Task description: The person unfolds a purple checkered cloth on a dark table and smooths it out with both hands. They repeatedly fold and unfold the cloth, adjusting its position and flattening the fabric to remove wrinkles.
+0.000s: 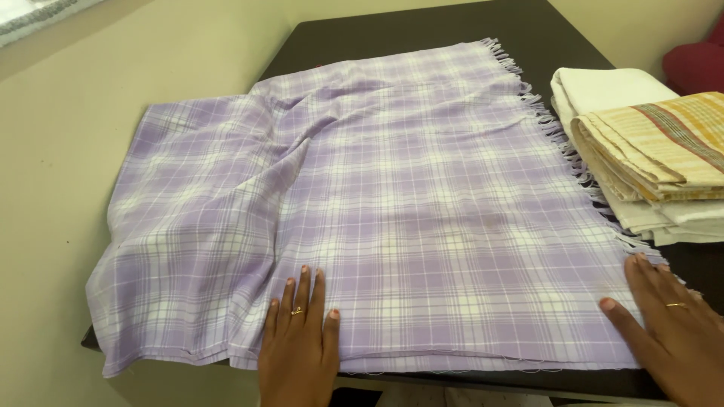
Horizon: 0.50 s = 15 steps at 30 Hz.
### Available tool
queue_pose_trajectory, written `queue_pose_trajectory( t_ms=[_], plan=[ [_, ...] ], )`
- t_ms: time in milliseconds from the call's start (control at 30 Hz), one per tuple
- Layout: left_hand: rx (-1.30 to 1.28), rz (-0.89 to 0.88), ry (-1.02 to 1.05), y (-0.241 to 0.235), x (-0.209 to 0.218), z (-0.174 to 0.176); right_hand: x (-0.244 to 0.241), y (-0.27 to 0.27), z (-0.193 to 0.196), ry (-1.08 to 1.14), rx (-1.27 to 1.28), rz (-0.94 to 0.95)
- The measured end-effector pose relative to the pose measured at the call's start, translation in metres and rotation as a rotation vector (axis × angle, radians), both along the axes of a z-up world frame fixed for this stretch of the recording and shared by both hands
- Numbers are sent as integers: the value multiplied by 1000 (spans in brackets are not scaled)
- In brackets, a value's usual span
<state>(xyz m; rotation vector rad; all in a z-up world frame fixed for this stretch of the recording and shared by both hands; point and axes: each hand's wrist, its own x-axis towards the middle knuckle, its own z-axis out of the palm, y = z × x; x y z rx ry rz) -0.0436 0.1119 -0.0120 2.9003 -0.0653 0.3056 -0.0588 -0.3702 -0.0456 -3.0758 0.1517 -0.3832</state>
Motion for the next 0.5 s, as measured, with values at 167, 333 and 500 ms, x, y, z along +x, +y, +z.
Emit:
queue_pose_trajectory(
  t_ms=[167,333,500],
  plan=[
    [63,-101,178,-28,15,62,16,74,83,456,-64,-201],
    [-59,-353,-191,-106,54,51,54,153,50,65,160,340],
    [-177,-519,-248,-118,52,12,47,193,45,-17,162,442]
  ],
)
